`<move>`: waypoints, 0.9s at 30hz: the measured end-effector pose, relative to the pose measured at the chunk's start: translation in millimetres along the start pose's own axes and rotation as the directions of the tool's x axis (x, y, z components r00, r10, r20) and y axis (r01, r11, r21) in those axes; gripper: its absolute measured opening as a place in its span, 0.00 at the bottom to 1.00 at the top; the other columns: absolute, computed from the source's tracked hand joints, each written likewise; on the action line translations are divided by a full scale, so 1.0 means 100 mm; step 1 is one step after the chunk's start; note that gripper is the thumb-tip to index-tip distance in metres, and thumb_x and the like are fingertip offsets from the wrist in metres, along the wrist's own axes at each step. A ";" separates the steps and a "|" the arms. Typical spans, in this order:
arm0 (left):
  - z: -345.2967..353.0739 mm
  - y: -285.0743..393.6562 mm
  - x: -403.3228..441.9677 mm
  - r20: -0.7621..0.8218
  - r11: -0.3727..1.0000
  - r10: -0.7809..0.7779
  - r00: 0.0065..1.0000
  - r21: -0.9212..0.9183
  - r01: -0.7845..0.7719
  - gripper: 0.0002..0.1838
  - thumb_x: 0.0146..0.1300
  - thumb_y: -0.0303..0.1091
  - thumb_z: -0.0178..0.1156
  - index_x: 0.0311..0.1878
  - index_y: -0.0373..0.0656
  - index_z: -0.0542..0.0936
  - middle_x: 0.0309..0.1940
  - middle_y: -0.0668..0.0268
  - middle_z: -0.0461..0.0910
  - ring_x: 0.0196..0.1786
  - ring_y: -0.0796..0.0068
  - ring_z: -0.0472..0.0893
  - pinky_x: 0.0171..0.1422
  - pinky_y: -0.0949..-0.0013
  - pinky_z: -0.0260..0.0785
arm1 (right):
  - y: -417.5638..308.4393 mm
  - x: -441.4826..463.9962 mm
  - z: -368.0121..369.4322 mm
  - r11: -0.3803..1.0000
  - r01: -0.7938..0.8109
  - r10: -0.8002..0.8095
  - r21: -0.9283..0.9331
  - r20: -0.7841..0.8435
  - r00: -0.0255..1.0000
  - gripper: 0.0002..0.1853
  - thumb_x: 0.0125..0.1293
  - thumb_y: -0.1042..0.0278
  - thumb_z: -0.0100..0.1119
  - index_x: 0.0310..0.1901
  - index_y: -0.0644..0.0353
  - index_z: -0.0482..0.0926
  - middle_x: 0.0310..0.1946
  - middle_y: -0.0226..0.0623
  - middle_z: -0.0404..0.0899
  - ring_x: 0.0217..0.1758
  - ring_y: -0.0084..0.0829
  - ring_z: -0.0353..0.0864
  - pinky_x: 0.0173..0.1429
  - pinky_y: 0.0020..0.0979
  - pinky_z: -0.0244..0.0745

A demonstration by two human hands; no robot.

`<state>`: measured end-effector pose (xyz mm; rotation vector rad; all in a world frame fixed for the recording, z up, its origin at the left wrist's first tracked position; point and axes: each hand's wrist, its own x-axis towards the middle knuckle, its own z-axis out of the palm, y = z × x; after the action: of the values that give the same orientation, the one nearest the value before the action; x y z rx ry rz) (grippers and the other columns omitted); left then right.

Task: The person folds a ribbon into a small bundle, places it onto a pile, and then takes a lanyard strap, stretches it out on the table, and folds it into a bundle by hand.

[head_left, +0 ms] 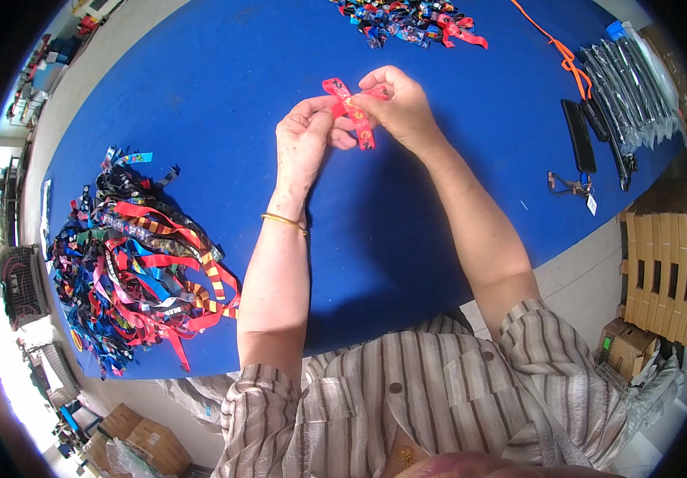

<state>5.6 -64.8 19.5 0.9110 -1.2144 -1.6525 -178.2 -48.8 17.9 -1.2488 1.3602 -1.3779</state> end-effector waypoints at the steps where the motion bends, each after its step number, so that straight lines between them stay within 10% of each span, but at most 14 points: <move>1: -0.04 0.04 0.01 0.005 0.999 -0.043 0.999 0.014 0.043 0.13 0.80 0.29 0.53 0.57 0.30 0.81 0.36 0.55 0.89 0.29 0.72 0.87 0.39 0.70 0.82 | 0.03 0.01 -0.01 0.999 -0.008 0.008 -0.035 -0.004 1.000 0.15 0.64 0.71 0.75 0.48 0.67 0.81 0.34 0.36 0.86 0.32 0.21 0.85 0.36 0.26 0.82; 12: -0.13 0.30 0.05 -0.096 0.791 -0.381 0.919 0.481 0.378 0.10 0.73 0.28 0.56 0.49 0.33 0.82 0.24 0.59 0.86 0.22 0.72 0.84 0.29 0.67 0.79 | 0.00 -0.08 0.03 0.907 -0.034 0.003 -0.419 -0.075 0.997 0.16 0.60 0.67 0.80 0.44 0.63 0.82 0.33 0.41 0.86 0.36 0.30 0.88 0.42 0.35 0.83; 15: -0.26 0.13 0.07 -0.216 0.448 0.204 0.955 0.888 0.105 0.07 0.68 0.26 0.58 0.44 0.36 0.84 0.29 0.57 0.87 0.30 0.64 0.87 0.38 0.58 0.81 | 0.15 -0.04 0.02 0.861 0.090 -0.136 -0.501 -0.057 0.989 0.18 0.62 0.67 0.79 0.49 0.63 0.82 0.35 0.36 0.86 0.28 0.24 0.84 0.28 0.29 0.78; 18: -0.18 0.14 0.05 -0.030 0.219 0.653 0.757 0.964 -0.151 0.09 0.63 0.23 0.58 0.43 0.38 0.86 0.37 0.55 0.86 0.42 0.55 0.87 0.50 0.54 0.79 | 0.13 -0.03 0.02 0.894 -0.016 -0.010 -0.447 -0.055 0.998 0.18 0.62 0.67 0.79 0.49 0.63 0.82 0.36 0.37 0.86 0.28 0.24 0.84 0.28 0.29 0.79; 21: 0.04 0.14 0.01 0.208 0.211 0.625 0.753 0.883 -0.420 0.11 0.61 0.20 0.59 0.44 0.39 0.87 0.42 0.53 0.86 0.49 0.50 0.85 0.58 0.52 0.78 | 0.14 -0.02 0.02 0.900 -0.051 0.020 -0.432 -0.076 0.997 0.17 0.58 0.66 0.81 0.43 0.63 0.82 0.36 0.43 0.88 0.40 0.38 0.89 0.46 0.38 0.83; 27: 0.18 -0.09 -0.06 0.289 0.220 0.470 0.834 0.877 -0.428 0.12 0.60 0.20 0.61 0.45 0.39 0.88 0.43 0.53 0.87 0.50 0.51 0.85 0.58 0.54 0.79 | 0.04 0.00 -0.08 0.941 -0.134 0.143 -0.311 0.006 0.990 0.18 0.61 0.67 0.76 0.49 0.65 0.82 0.36 0.42 0.87 0.30 0.30 0.87 0.34 0.34 0.83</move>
<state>-10.8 -52.4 16.1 1.0394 -2.2045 -0.3023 -186.0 -47.4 14.1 -1.3379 1.6584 -1.0729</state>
